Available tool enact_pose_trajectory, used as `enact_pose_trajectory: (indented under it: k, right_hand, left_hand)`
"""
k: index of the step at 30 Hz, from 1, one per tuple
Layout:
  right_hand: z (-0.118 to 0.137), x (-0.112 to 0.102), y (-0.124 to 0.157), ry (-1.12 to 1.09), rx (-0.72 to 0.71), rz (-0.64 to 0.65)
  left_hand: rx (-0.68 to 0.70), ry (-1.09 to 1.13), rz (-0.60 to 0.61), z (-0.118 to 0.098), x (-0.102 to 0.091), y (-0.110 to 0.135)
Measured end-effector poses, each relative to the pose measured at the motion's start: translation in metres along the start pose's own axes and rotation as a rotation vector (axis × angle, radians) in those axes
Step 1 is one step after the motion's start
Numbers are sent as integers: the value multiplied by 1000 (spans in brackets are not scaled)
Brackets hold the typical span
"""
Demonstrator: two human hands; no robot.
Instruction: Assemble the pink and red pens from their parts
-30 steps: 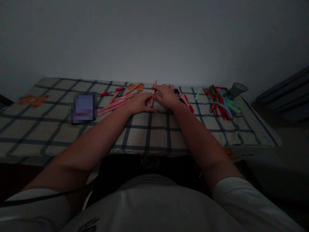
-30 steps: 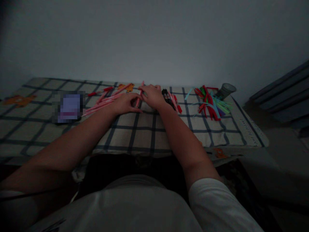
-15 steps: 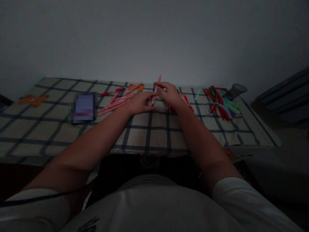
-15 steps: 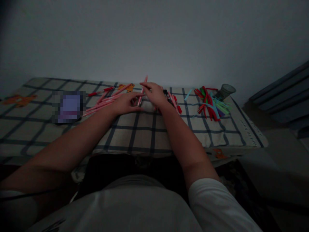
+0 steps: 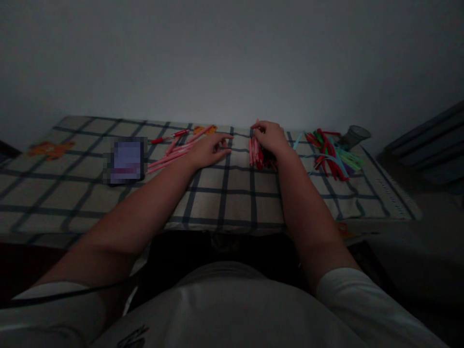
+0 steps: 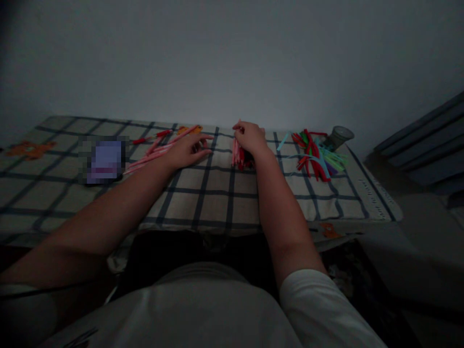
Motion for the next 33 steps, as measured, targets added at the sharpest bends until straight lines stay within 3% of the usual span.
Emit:
enact_pose_trajectory:
  k: [8,18,28,33]
  right_hand:
    - [-8,2,2,150,34,116]
    - [-16,2,3,175,20,95]
    - [-12,5,3,196,-15,136]
    - [8,6,2,142,-115,52]
  left_hand:
    - [0,-17,8,4,0,-1]
    - [-12,-160,-43,13,-12,-4]
    - [-367,-380,-49,40,-48,3]
    - [-416,-391,-53,41,-60,9]
Point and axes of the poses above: each hand's wrist, its own y-axis away from the middle knuckle, its own x-axis out of the palm, z = x × y, the point moved 6 cm from there along -y, towards the middle knuckle, and after that the axes turned 5 degrees about -x, right-handed, at the moved point
